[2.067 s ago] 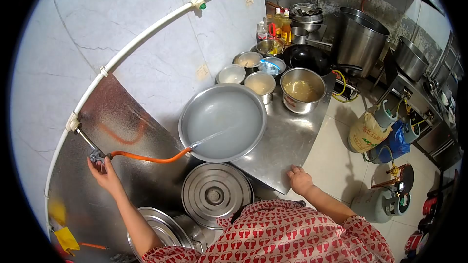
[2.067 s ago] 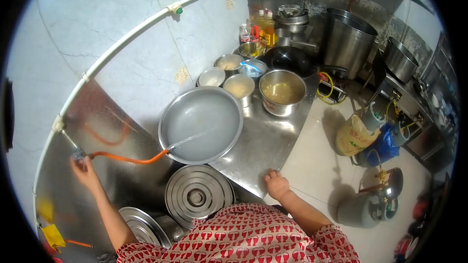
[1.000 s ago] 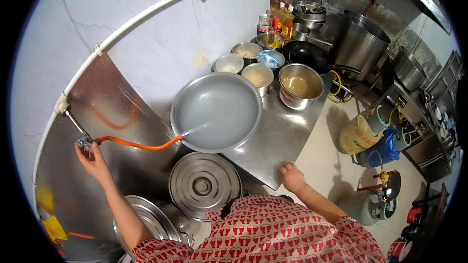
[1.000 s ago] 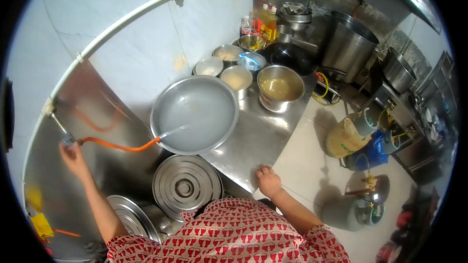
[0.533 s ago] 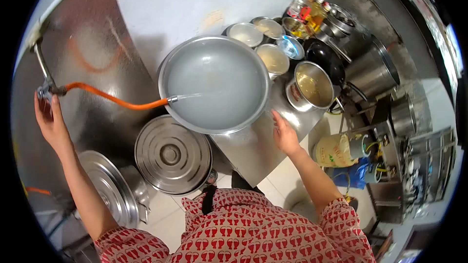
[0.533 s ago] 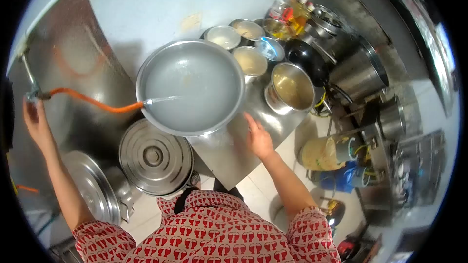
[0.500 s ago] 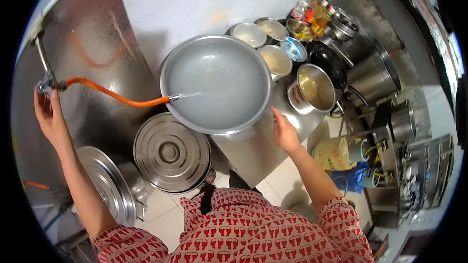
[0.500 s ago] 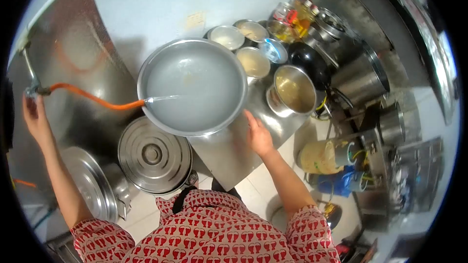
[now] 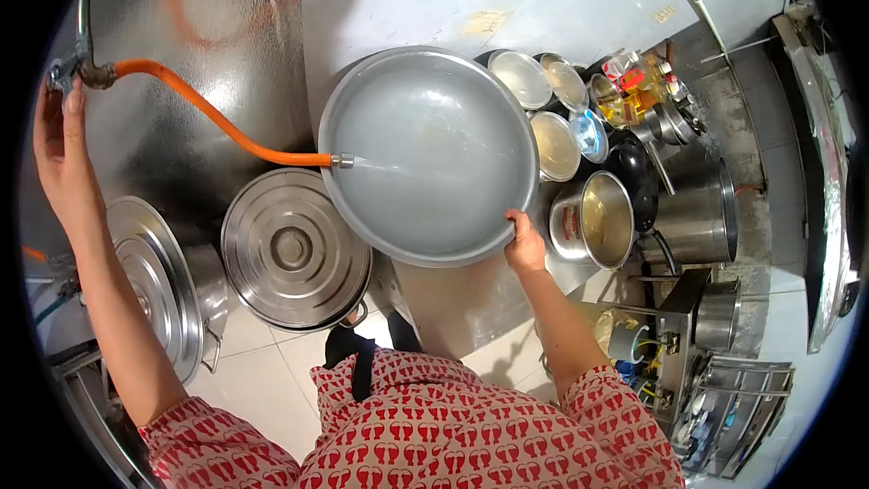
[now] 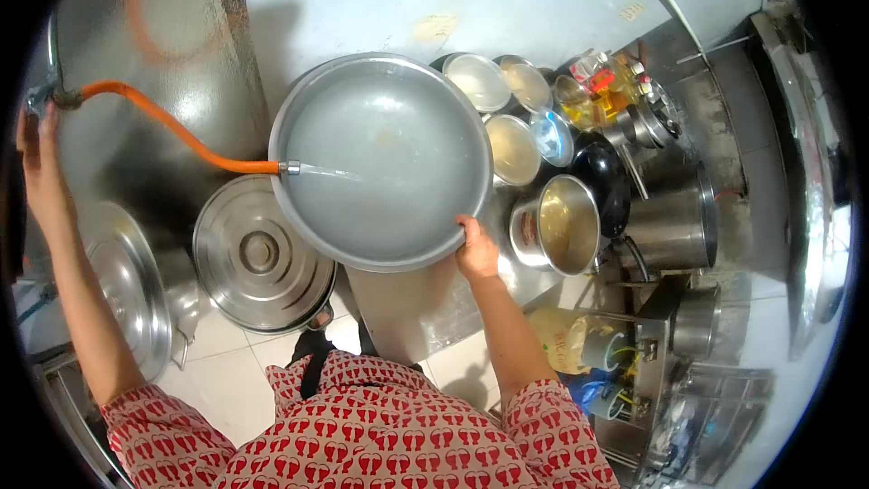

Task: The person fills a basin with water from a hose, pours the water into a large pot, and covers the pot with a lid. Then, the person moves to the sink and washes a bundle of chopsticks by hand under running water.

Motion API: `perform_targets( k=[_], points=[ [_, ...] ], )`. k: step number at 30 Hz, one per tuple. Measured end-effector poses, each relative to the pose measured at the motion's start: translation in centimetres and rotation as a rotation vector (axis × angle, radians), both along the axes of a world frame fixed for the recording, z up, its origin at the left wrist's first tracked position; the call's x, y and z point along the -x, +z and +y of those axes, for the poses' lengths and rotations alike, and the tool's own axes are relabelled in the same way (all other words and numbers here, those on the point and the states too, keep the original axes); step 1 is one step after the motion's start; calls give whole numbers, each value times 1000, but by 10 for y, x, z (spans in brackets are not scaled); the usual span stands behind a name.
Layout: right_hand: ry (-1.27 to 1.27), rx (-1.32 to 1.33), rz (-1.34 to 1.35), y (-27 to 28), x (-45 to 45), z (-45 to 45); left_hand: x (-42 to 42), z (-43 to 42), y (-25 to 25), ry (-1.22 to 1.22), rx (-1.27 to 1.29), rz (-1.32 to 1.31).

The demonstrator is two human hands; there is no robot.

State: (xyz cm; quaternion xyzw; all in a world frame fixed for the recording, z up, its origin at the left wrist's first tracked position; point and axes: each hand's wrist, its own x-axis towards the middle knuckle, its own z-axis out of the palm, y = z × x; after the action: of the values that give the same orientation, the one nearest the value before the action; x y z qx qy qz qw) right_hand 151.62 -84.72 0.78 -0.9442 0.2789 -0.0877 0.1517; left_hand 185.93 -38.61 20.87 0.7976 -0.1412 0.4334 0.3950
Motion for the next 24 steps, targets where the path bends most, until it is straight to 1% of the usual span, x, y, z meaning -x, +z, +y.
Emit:
perform_targets(
  k=[1, 2, 5, 8, 11, 14, 18, 21, 24],
  points=[
    [4, -3, 10, -1, 0, -1, 0, 2, 0, 46, -38, -4],
    [5, -5, 19, -1, 1, -2, -1, 3, 0, -13, -19, -7],
    [21, 0, 9, -3, 4, 2, -6, 20, 0, -34, -55, 2],
    [-9, 5, 26, -10, 6, -4, -11, 24, -5, 39, -136, -44],
    [-27, 4, 102, 2, 3, 2, -15, 27, -9, -11, -139, -31],
    [-15, -16, 40, -2, 5, 6, -15, 44, -3, -44, -161, -26],
    [-9, -57, -36, 0, 3, 8, -9, 40, 7, -111, -203, -57],
    [-39, -64, 46, 0, 5, 9, -10, 44, 6, -104, -186, -19],
    [-46, -99, 18, -1, 4, 8, -10, 36, 8, -141, -151, -54]
  ],
)
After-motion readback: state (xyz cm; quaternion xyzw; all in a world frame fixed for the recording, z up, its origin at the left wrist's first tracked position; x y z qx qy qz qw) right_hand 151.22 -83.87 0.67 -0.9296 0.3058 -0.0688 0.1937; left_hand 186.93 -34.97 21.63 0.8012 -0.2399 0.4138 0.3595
